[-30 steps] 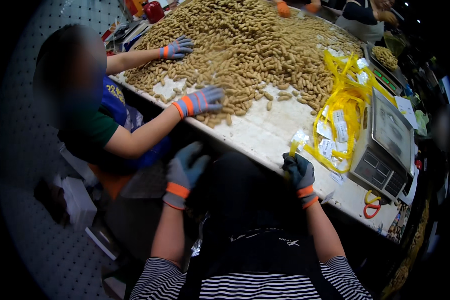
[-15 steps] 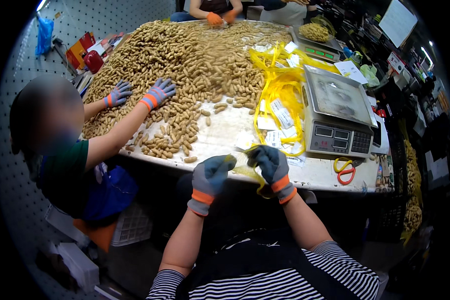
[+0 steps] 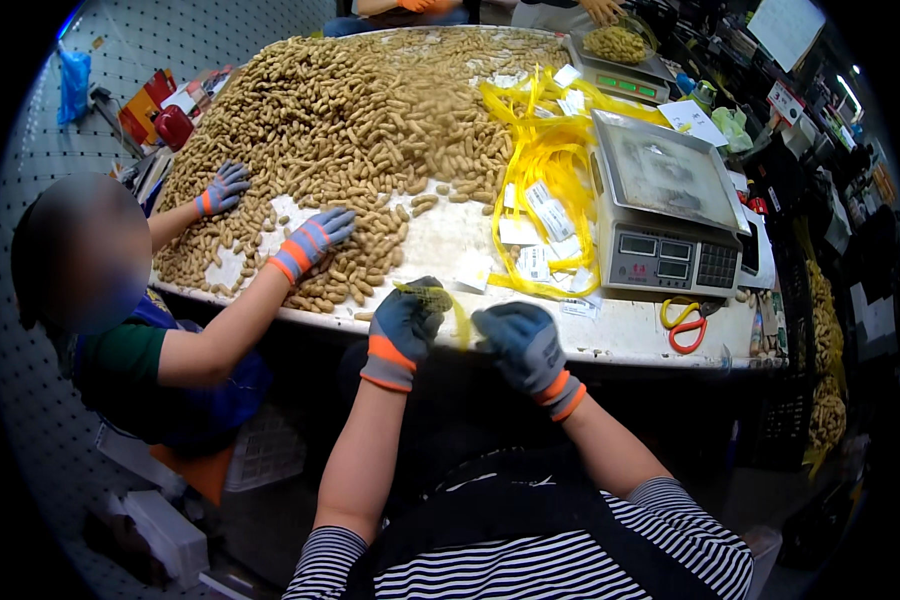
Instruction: The person scoops peanuts from a large pile on a table into yellow mesh bags. They place the filled bags onto a digital scale to weigh them, then tie the bags closed and move them aside. The process is repeated continuously with other workers visible in the background.
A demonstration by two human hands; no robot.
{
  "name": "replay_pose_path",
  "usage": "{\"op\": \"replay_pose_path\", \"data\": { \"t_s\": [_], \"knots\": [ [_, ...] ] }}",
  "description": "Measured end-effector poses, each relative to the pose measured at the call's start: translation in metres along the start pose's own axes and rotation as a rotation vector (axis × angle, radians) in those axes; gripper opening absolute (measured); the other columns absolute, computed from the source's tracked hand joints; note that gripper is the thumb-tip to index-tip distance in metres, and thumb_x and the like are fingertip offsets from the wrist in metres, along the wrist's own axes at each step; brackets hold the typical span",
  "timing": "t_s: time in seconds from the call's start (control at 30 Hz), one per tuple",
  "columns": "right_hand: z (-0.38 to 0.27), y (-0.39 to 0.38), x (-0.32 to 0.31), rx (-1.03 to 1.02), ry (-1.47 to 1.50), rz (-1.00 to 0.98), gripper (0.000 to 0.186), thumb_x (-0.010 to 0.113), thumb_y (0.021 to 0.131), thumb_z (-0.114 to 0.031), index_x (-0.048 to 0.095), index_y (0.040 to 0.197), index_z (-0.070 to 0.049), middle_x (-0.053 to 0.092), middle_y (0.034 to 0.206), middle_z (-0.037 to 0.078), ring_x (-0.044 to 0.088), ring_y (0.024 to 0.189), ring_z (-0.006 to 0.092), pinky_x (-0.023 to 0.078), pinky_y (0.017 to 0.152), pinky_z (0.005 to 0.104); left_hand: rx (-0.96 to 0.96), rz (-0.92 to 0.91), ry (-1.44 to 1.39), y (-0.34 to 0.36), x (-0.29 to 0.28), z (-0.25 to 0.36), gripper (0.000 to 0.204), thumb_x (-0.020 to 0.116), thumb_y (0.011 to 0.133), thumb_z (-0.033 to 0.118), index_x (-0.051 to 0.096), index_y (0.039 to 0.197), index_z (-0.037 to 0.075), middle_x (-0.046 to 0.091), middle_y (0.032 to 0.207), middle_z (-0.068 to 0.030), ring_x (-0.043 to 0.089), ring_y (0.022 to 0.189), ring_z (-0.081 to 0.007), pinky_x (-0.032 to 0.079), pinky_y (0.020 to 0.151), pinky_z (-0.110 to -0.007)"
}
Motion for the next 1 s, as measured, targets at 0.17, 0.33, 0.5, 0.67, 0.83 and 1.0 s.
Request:
{"op": "replay_pose_path", "data": {
  "t_s": [0.17,0.33,0.5,0.67,0.83,1.0],
  "knots": [
    [-0.003,-0.018,0.027,-0.06,0.064,-0.152,0.024,0.064,0.069,-0.013,0.059,0.091,-0.006,0.061,0.081,0.008,0.059,0.076,0.0286,0.047,0.067,0.0378,0.069,0.044,-0.243,0.013,0.013,-0.025,0.02,0.047,0.086,0.014,0.061,0.089,-0.001,0.058,0.069,-0.0077,0.054,0.059,-0.0151,0.042,0.051,-0.024],
    [0.027,-0.008,0.013,0.376,0.329,-0.294,0.025,0.061,0.077,-0.017,0.06,0.098,-0.004,0.062,0.079,0.012,0.059,0.071,0.023,0.047,0.066,0.032,0.314,0.198,0.096,0.012,0.021,-0.011,0.02,0.051,0.086,0.017,0.061,0.084,0.0,0.058,0.07,-0.003,0.051,0.059,-0.01,0.04,0.053,-0.021],
    [0.052,-0.007,0.007,0.897,0.632,0.005,0.032,0.06,0.084,-0.028,0.06,0.099,0.0,0.061,0.078,0.006,0.057,0.071,0.0128,0.047,0.069,0.0257,0.437,0.151,0.217,0.001,0.027,-0.008,0.021,0.052,0.087,0.019,0.061,0.081,0.0,0.056,0.067,-0.0016,0.049,0.057,-0.0074,0.037,0.052,-0.019],
    [0.041,-0.023,0.051,0.891,0.76,-0.241,0.022,0.056,0.087,-0.022,0.06,0.092,-0.001,0.062,0.079,0.004,0.054,0.072,0.0099,0.045,0.067,0.0234,0.458,0.126,0.306,-0.014,0.045,-0.012,0.018,0.045,0.085,0.009,0.058,0.09,-0.003,0.058,0.08,-0.004,0.053,0.071,-0.0087,0.044,0.064,-0.021],
    [0.024,-0.001,0.037,0.534,0.319,-0.304,0.014,0.053,0.085,-0.016,0.059,0.086,-0.003,0.061,0.071,0.009,0.058,0.066,0.0177,0.045,0.062,0.0289,0.411,0.136,0.376,-0.02,0.039,-0.01,0.017,0.044,0.086,0.008,0.056,0.09,-0.002,0.058,0.079,-0.004,0.052,0.07,-0.0078,0.043,0.061,-0.02],
    [0.015,0.006,0.035,0.387,0.079,-0.239,0.012,0.048,0.083,-0.01,0.058,0.081,-0.004,0.06,0.07,0.012,0.06,0.066,0.0265,0.045,0.059,0.0332,0.477,0.176,0.417,-0.017,0.024,-0.016,0.014,0.047,0.088,0.01,0.057,0.089,-0.001,0.059,0.079,-0.0047,0.052,0.066,-0.0081,0.043,0.06,-0.02]
  ]
}}
Point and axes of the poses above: each hand's wrist, its own y-axis towards the middle knuckle, its own x-axis out of the palm, z = x × y, the point moved 6 cm from there along y, towards the middle knuckle
